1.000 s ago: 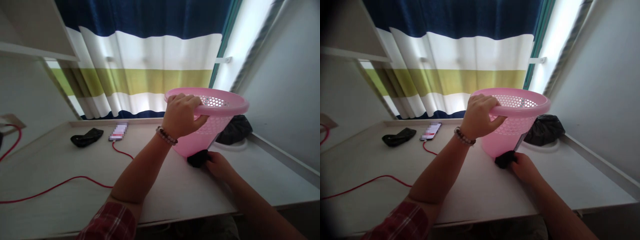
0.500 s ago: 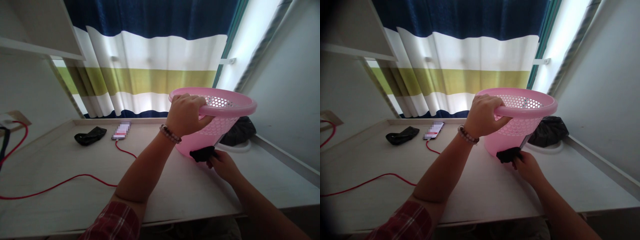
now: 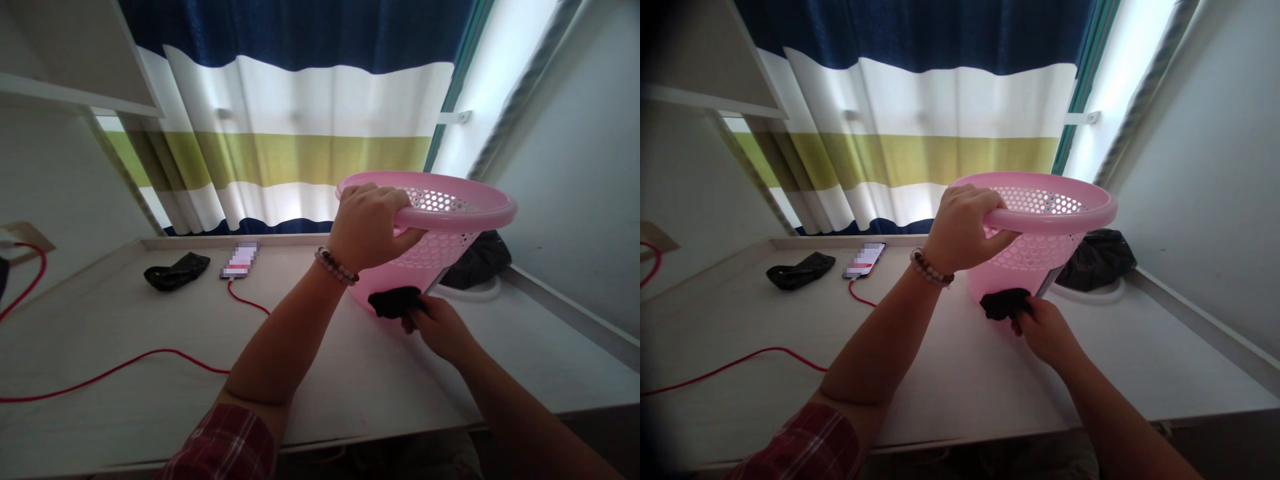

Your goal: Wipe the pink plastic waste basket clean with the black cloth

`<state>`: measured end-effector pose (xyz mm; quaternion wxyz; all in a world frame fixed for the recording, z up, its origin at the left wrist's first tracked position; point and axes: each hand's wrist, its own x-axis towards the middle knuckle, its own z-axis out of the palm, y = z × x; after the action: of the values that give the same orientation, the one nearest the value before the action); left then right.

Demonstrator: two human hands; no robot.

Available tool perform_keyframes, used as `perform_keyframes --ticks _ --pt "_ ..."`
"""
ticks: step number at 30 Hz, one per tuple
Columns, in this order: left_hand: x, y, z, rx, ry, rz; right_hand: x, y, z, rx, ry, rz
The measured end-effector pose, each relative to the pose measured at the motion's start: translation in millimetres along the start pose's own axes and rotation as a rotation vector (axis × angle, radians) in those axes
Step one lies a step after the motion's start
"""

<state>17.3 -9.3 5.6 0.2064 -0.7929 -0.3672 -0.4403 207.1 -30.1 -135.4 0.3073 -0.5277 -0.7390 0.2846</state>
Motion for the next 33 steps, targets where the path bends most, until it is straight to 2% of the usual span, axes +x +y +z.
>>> perform_keyframes --ticks 2,4,6,9,11,16,18,22,24,26,30,33 --pt "0 0 0.8 0.001 0.004 0.003 0 -5 -11 0.038 0.099 -0.057" --pt "0 0 1.2 0.000 0.007 0.003 0 -6 -13 0.055 0.126 -0.076" --pt "0 0 1.0 0.000 0.009 -0.001 0 -2 -4 0.067 0.061 -0.021" --pt "0 0 0.3 -0.001 0.006 0.001 2 7 15 0.044 -0.108 0.083" --pt "0 0 0.1 0.000 0.003 0.006 2 6 19 0.050 -0.155 0.091" --pt "0 -1 1.3 0.005 0.007 0.006 2 -19 0 0.153 0.012 -0.036" --pt "0 -1 1.5 0.010 -0.004 0.009 2 -21 0 0.152 0.037 -0.054" --pt "1 0 0.9 0.031 -0.024 0.008 2 -4 21 0.142 -0.151 0.085" --pt "2 0 0.7 0.043 -0.028 0.008 2 4 27 0.103 -0.187 0.121" --pt "3 0 0.9 0.048 -0.029 0.010 2 4 22 0.081 -0.146 0.083" --pt "4 1 0.9 0.040 -0.026 0.013 1 -17 -5 0.186 -0.012 -0.056" --pt "4 2 -0.4 0.036 -0.032 0.020 2 -24 -7 0.270 0.025 -0.085"
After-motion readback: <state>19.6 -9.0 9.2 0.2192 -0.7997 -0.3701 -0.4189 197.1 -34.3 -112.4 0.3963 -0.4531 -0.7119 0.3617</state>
